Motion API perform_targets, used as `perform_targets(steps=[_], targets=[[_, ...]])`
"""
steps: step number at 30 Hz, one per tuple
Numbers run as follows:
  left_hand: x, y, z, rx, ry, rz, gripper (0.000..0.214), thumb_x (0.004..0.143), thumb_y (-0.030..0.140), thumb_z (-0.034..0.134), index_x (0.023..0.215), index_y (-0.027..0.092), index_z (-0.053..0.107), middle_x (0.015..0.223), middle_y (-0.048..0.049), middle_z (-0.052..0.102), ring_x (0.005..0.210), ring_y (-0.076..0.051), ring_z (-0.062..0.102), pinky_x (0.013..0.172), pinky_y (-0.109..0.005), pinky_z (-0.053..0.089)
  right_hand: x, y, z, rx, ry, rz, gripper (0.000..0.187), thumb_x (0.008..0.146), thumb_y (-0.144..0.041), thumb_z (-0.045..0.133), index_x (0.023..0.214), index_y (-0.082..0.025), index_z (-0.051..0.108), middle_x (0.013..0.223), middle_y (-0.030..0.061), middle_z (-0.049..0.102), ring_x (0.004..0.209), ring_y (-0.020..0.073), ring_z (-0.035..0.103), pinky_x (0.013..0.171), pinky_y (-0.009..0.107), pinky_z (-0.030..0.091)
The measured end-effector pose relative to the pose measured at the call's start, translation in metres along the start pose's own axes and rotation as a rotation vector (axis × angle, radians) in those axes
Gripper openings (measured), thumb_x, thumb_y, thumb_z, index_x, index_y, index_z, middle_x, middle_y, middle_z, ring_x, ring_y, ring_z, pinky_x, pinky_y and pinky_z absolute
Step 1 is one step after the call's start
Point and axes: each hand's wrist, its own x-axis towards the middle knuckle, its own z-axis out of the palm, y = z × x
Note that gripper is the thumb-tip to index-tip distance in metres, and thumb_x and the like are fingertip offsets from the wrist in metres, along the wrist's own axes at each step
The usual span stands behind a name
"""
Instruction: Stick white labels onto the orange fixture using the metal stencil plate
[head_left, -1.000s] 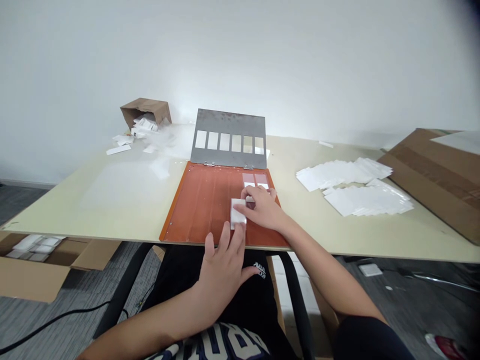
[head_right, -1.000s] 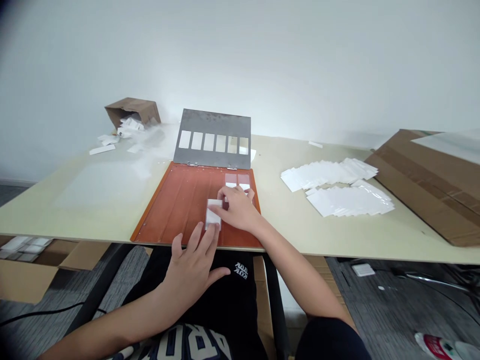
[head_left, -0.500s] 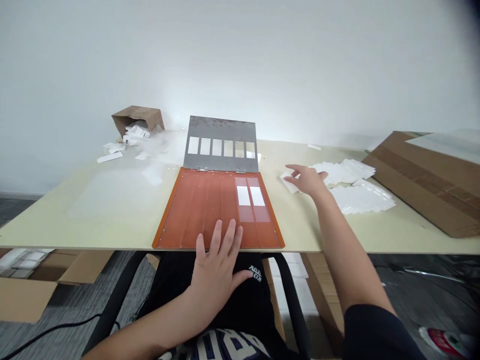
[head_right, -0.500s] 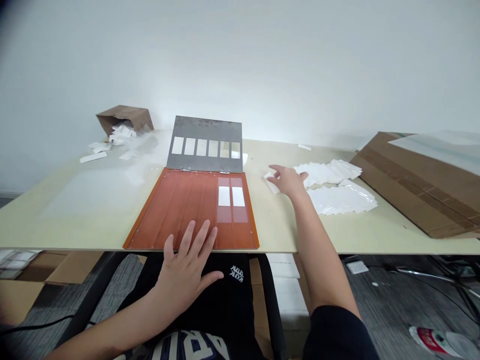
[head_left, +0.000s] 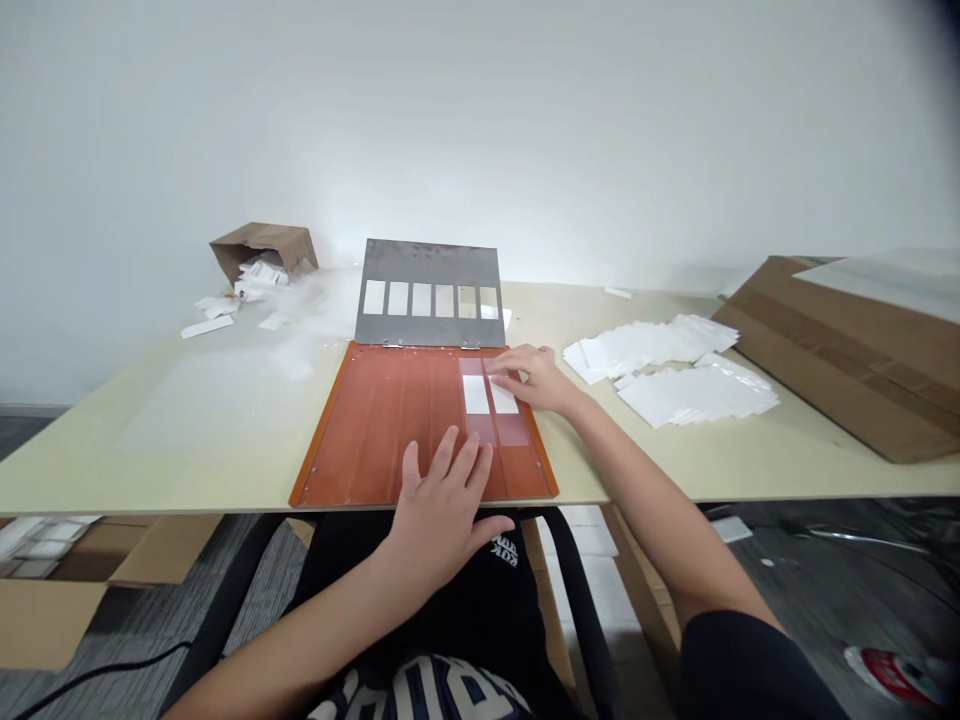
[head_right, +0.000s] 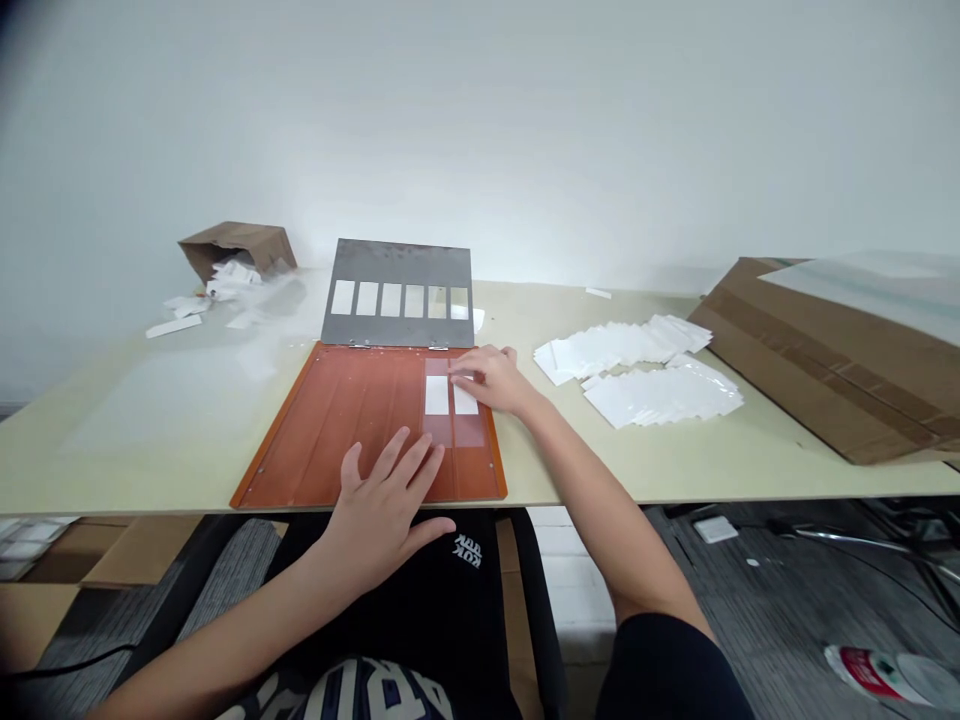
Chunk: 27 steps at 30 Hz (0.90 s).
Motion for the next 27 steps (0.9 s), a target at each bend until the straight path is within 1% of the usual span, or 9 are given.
perform_targets(steps=[3, 8, 14, 18, 22, 27], targets=[[0.004, -0.001, 0.001, -0.025, -0.018, -0.009, 0.071, 0.093, 0.068, 0.025, 0.145, 0.023, 0.044, 0.148, -0.0093, 0.049, 0.141, -0.033, 0.035, 0.110, -0.063, 0.025, 0.000, -0.007, 0.006, 0.060, 0.023, -0.041, 0.026, 0.095, -0.042, 0.053, 0.095, -0.028, 0.074, 0.109, 0.0051, 0.073, 0.105, 0.0257, 0.061, 0.088, 0.044, 0.029], [0.005, -0.001, 0.001, -0.054, -0.028, 0.000, 0.070, 0.094, 0.066, 0.024, 0.145, 0.022, 0.043, 0.149, -0.0101, 0.048, 0.140, -0.033, 0.036, 0.110, -0.065, 0.024, -0.001, -0.010, 0.006, 0.073, -0.025, -0.052, 0.026, 0.093, -0.046, 0.056, 0.091, -0.028, 0.075, 0.112, 0.0045, 0.072, 0.106, 0.0263, 0.059, 0.088, 0.044, 0.025], [0.006, -0.001, -0.005, -0.068, -0.003, -0.031, 0.067, 0.095, 0.065, 0.025, 0.140, 0.022, 0.050, 0.144, -0.0113, 0.053, 0.139, -0.034, 0.037, 0.110, -0.064, 0.022, -0.002, -0.017, 0.005, 0.087, -0.053, -0.065, 0.026, 0.092, -0.046, 0.056, 0.089, -0.029, 0.075, 0.110, 0.0047, 0.071, 0.105, 0.0263, 0.057, 0.085, 0.043, 0.024], [0.007, -0.002, -0.007, -0.079, -0.015, -0.037, 0.067, 0.095, 0.064, 0.026, 0.136, 0.020, 0.054, 0.139, -0.0131, 0.056, 0.137, -0.034, 0.038, 0.110, -0.064, 0.021, -0.001, -0.019, 0.006, 0.086, -0.104, -0.071, 0.025, 0.092, -0.042, 0.057, 0.085, -0.027, 0.076, 0.108, 0.0051, 0.072, 0.104, 0.0259, 0.056, 0.086, 0.044, 0.022], [0.010, -0.005, -0.005, -0.111, -0.041, -0.045, 0.069, 0.094, 0.066, 0.024, 0.135, 0.020, 0.054, 0.140, -0.0144, 0.055, 0.137, -0.035, 0.038, 0.109, -0.066, 0.021, 0.000, -0.017, 0.007, 0.083, -0.124, -0.076, 0.020, 0.089, -0.038, 0.061, 0.082, -0.027, 0.076, 0.107, 0.0033, 0.071, 0.104, 0.0247, 0.055, 0.086, 0.043, 0.021], [0.015, -0.009, -0.006, -0.117, -0.073, -0.059, 0.069, 0.094, 0.067, 0.023, 0.135, 0.022, 0.055, 0.143, -0.0138, 0.051, 0.138, -0.037, 0.036, 0.108, -0.068, 0.020, 0.002, -0.016, 0.006, 0.078, -0.141, -0.087, 0.021, 0.089, -0.040, 0.061, 0.081, -0.028, 0.076, 0.106, 0.0038, 0.071, 0.104, 0.0258, 0.055, 0.088, 0.045, 0.022]])
